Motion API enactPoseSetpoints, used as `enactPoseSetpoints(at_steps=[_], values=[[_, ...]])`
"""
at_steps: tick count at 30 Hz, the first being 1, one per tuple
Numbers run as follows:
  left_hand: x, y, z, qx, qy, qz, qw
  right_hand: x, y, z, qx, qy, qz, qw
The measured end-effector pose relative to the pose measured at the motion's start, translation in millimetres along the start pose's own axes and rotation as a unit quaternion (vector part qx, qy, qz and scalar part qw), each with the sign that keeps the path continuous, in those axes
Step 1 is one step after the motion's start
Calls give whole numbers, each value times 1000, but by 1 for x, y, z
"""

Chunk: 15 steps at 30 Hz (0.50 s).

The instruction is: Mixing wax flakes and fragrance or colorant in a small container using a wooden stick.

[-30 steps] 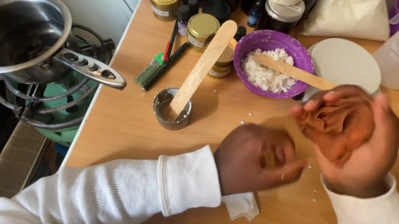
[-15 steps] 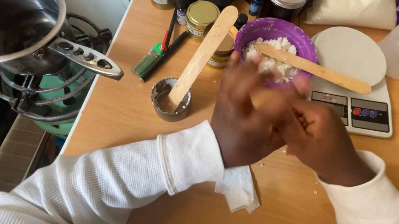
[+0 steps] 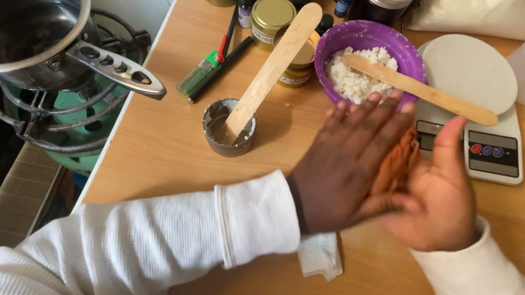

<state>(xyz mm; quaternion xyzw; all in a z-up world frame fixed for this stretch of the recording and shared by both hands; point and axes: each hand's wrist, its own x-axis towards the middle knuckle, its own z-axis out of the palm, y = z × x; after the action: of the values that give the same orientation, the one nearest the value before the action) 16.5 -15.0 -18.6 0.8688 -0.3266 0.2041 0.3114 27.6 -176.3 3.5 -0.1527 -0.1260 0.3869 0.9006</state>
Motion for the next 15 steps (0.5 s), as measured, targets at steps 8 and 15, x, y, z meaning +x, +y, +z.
enactPoseSetpoints(at_steps=[8, 15], values=[[28, -10, -47, -190, 79, -121, 971, -1, 22, -15, -329, -72, -3, 941], [12, 36, -12, -546, 104, -319, 767, -8, 33, -7, -534, 130, -540, 638]])
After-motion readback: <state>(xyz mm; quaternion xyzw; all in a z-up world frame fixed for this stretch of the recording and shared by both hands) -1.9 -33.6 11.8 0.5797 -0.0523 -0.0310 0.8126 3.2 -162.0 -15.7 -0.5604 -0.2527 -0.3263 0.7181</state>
